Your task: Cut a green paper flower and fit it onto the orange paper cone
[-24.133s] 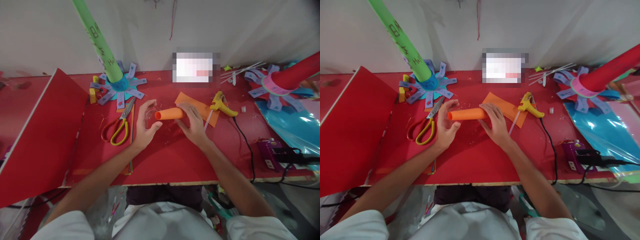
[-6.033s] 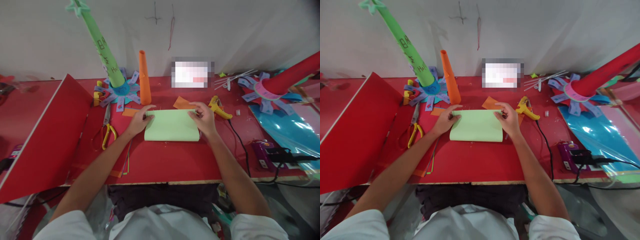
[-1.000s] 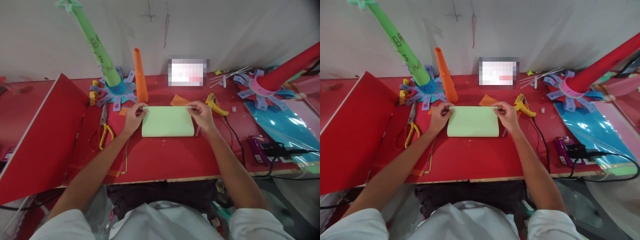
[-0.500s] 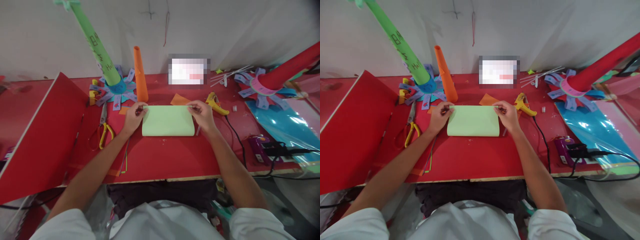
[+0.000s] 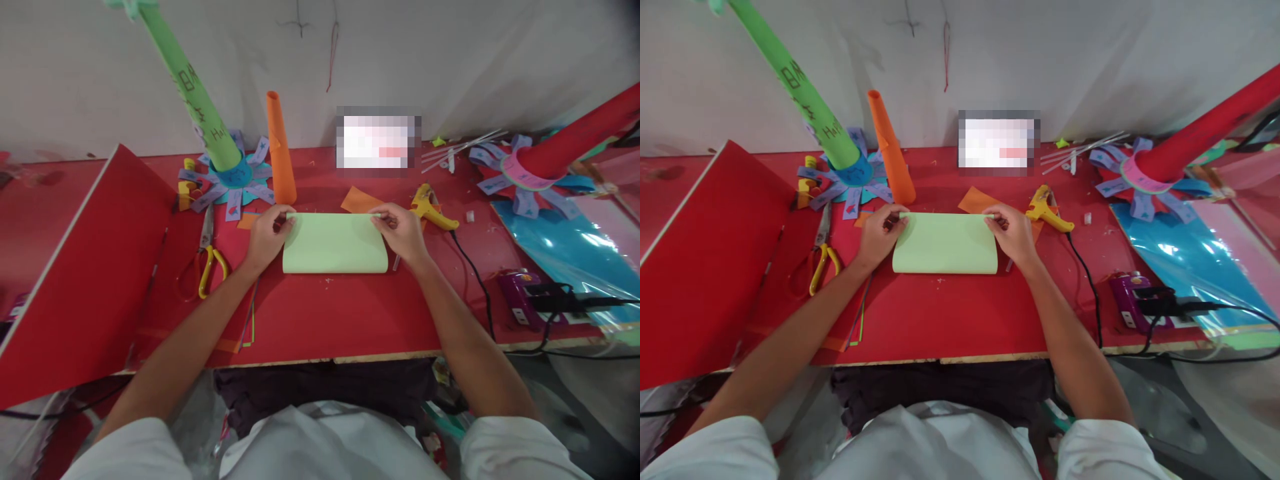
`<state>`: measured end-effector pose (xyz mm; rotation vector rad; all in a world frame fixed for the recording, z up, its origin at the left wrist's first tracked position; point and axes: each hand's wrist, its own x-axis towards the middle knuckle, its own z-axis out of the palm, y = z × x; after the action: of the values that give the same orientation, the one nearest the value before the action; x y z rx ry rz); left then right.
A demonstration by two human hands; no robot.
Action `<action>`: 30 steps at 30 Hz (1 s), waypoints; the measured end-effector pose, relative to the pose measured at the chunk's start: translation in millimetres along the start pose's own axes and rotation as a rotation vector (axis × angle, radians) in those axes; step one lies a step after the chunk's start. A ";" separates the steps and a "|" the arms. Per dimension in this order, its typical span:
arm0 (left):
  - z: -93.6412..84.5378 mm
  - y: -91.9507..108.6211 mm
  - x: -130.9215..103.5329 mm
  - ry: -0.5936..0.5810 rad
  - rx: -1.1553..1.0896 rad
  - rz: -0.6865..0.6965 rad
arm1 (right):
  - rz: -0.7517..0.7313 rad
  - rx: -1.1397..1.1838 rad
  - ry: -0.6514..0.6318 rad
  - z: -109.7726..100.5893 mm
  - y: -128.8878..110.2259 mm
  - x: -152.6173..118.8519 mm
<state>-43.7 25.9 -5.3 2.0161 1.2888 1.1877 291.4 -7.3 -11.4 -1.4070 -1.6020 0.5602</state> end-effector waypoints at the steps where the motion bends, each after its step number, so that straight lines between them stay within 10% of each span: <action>1: -0.3 -1.4 0.8 -0.010 0.008 0.001 | -0.006 -0.029 -0.004 -0.3 -0.3 0.2; 30: -1.7 -21.7 6.8 -0.168 0.266 0.081 | -0.127 -0.281 -0.178 11.3 16.5 10.7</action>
<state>-54.4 41.6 -17.8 2.3215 1.3505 0.8957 291.3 9.3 -26.8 -1.4777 -1.9579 0.4054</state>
